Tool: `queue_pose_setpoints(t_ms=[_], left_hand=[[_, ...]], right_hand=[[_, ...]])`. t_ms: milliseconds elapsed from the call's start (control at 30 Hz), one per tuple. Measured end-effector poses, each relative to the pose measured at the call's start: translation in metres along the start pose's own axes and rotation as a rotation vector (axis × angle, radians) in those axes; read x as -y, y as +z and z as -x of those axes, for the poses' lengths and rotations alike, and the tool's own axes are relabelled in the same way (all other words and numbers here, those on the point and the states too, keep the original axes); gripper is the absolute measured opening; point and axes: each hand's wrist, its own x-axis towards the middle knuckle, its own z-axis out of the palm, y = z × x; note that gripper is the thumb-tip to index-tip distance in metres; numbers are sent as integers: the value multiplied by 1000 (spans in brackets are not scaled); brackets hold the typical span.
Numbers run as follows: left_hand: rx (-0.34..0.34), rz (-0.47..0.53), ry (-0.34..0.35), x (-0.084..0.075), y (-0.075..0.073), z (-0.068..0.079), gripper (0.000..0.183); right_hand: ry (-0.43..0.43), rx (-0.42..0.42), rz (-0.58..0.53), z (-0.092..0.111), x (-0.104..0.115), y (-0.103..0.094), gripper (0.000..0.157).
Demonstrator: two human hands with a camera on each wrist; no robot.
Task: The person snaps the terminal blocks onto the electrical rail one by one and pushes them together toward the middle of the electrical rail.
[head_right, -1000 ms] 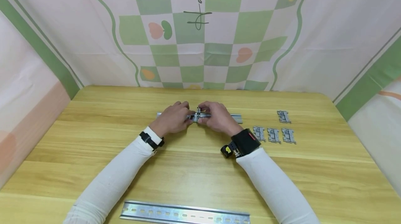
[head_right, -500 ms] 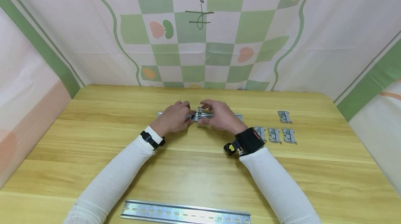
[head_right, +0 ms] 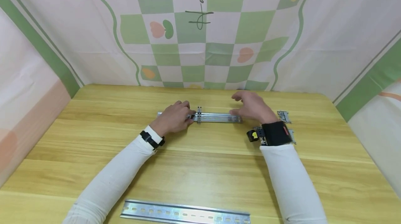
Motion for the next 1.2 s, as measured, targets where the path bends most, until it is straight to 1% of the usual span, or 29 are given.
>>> queue_pose_setpoints(t_ms=[167,300,433,533,633,767,967,1200], left_hand=[[-6,2,1,-1,0,1,30],[-5,7,2,-1,0,1,30],[3,1,-1,0,0,1,31],[4,-2,-1,0,0,0,31],[2,0,1,0,0,0,31],[-3,3,4,-1,0,1,31],[-1,6,6,-1,0,1,32],[-12,10,10,-1,0,1,31]], right_hand=[[77,-15,94,11,-26,-17,63],[187,-11,154,18,-46,-24,69],[303,30,149,24,-60,-28,79],[354,64,131,28,-68,-29,85],[373,96,129,30,-73,-29,86],[366,131,154,32,-75,-30,82],[338,156,175,32,-72,-31,72],[346,181,162,32,-68,-33,68]])
